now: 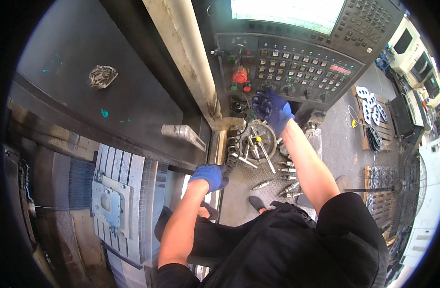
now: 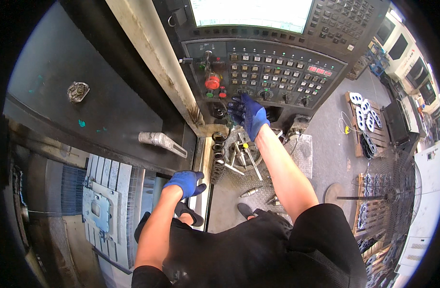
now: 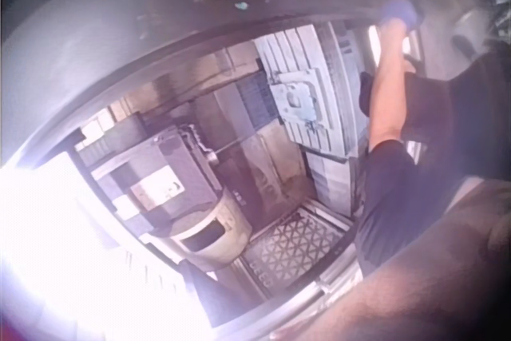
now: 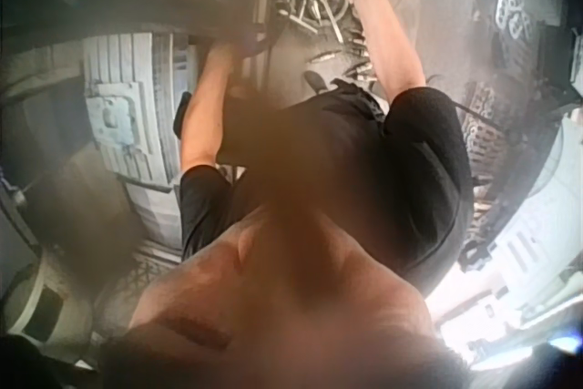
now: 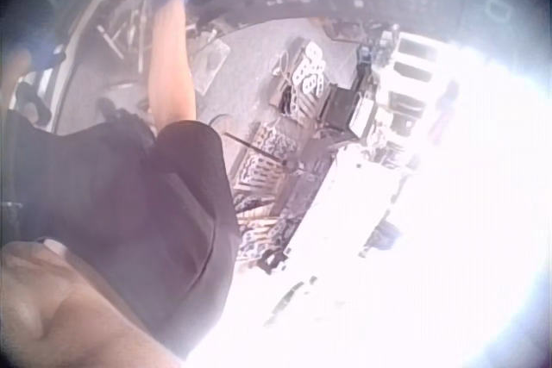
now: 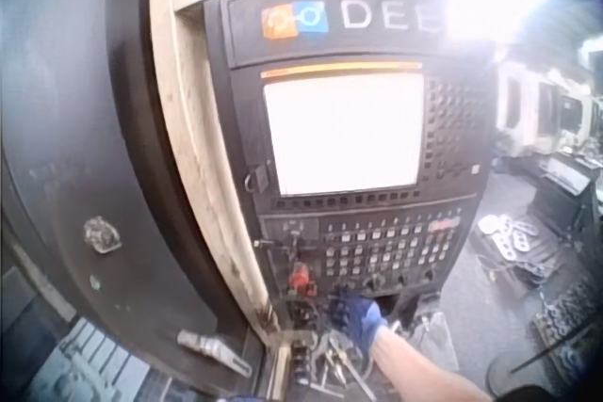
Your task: The person stops a CNC machine using a control panel, picks up a metal part and a drill bit from the floor, and luego handles a metal fixture near the machine workspace.
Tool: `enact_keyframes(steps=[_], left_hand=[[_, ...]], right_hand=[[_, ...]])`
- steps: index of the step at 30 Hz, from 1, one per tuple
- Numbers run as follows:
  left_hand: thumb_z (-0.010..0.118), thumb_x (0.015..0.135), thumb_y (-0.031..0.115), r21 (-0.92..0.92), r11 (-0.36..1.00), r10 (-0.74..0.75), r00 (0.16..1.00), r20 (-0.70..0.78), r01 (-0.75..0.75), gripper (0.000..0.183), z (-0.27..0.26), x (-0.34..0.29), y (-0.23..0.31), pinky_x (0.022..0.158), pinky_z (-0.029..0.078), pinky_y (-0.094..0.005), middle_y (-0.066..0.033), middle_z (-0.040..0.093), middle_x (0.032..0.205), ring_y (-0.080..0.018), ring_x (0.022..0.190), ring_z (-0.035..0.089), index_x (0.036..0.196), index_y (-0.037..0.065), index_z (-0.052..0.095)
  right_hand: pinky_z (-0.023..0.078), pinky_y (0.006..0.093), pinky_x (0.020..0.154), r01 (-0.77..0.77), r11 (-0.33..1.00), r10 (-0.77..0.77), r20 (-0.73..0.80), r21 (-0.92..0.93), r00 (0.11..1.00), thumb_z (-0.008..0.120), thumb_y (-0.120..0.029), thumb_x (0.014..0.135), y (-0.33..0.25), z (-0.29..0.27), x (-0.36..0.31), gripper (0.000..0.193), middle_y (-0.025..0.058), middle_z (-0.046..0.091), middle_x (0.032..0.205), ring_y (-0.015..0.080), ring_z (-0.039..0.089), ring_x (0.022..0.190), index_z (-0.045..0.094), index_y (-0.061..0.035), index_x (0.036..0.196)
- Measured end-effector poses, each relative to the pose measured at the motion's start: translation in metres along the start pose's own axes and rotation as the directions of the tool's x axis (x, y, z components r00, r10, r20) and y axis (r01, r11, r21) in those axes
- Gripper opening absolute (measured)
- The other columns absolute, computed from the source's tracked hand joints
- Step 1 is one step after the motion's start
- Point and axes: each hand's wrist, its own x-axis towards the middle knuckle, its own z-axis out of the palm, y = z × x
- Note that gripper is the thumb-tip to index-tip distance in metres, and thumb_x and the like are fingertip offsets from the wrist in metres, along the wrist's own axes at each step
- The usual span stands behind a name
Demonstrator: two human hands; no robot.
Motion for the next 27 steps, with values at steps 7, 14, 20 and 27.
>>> enact_keyframes(steps=[7,14,20,27], left_hand=[[0.058,0.09,0.047,-0.007,1.0,-0.016,1.0,0.001,0.016,0.06,0.003,0.0,-0.005,0.1,0.047,-0.0436,-0.0206,0.064,0.123,-0.0378,0.113,0.061,0.135,0.009,0.055],[0.058,0.09,0.047,0.006,1.0,-0.017,1.0,0.024,0.016,0.059,-0.004,0.002,0.001,0.099,0.048,-0.0438,-0.0208,0.066,0.12,-0.0383,0.111,0.062,0.135,0.009,0.056],[0.058,0.09,0.047,0.023,1.0,-0.008,1.0,-0.007,0.008,0.059,0.003,0.007,-0.005,0.099,0.048,-0.0441,-0.021,0.066,0.12,-0.0386,0.111,0.062,0.135,0.009,0.056],[0.056,0.09,0.049,0.036,0.999,0.004,1.0,-0.008,-0.003,0.059,0.004,0.009,-0.007,0.098,0.048,-0.0447,-0.0216,0.066,0.119,-0.0385,0.11,0.063,0.133,0.009,0.057]], right_hand=[[0.056,0.037,0.072,0.019,0.996,-0.02,0.018,0.084,1.0,0.05,-0.04,0.101,0.001,0.004,-0.002,0.035,0.0067,0.072,0.101,0.0251,0.071,0.085,0.064,-0.0122,0.117],[0.054,0.0464,0.079,0.095,0.195,-0.69,-0.068,-0.976,0.721,0.057,-0.05,0.092,-0.002,0.011,-0.007,0.047,0.0217,0.072,0.095,0.0381,0.07,0.087,0.072,-0.0076,0.104],[0.053,0.0486,0.08,-0.082,-0.25,-0.585,0.082,-0.965,0.807,0.055,-0.052,0.092,-0.032,0.037,-0.033,0.049,0.0235,0.07,0.091,0.0415,0.067,0.09,0.075,-0.0074,0.091],[0.053,0.0493,0.08,-0.071,-0.255,-0.609,0.103,-0.964,0.786,0.052,-0.052,0.094,-0.032,0.04,-0.036,0.051,0.0229,0.07,0.089,0.0419,0.067,0.087,0.075,-0.007,0.089]])
